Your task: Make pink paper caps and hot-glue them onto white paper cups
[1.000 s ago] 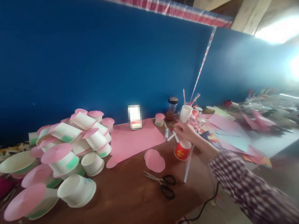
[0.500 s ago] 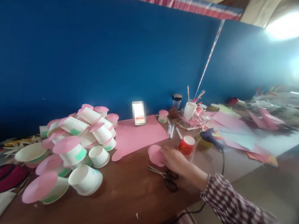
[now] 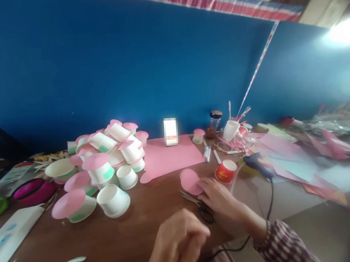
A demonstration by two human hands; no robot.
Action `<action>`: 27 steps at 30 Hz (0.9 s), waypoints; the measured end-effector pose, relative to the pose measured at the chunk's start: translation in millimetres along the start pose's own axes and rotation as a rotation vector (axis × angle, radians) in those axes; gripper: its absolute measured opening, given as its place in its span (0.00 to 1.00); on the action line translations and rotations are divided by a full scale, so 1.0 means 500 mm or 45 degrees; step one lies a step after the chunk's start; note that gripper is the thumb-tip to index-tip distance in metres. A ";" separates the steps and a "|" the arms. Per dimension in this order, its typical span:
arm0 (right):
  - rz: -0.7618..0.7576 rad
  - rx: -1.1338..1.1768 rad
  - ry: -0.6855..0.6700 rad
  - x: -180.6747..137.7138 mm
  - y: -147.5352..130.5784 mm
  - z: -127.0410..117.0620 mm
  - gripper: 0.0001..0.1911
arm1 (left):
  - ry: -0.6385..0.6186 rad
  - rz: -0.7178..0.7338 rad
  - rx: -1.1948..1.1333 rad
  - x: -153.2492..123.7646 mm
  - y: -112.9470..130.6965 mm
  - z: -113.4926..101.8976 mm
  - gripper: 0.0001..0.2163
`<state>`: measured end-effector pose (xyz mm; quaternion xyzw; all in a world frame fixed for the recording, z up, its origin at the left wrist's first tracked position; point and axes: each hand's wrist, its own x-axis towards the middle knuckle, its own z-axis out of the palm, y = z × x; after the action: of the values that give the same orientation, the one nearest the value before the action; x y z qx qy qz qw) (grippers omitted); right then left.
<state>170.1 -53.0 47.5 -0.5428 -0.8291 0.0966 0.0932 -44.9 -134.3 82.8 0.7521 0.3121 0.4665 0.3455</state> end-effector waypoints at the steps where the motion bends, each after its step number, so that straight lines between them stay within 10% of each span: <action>1: -0.004 0.008 0.015 -0.006 0.000 0.003 0.10 | -0.022 -0.083 0.071 0.018 -0.024 0.006 0.05; 8: 0.030 0.075 0.041 -0.066 -0.013 0.029 0.15 | 0.022 -0.305 0.765 0.101 -0.179 0.010 0.09; 15: 0.008 0.034 0.023 -0.085 -0.010 0.044 0.19 | -0.216 -0.251 1.154 0.163 -0.229 0.063 0.12; 27: 0.138 -0.217 -0.082 -0.122 0.000 0.014 0.12 | -0.212 -0.527 0.898 0.186 -0.258 0.076 0.11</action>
<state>192.5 -109.6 37.7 -0.5894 -0.8063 0.0481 0.0148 5.6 3.5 11.0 0.7810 0.5683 0.1894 0.1770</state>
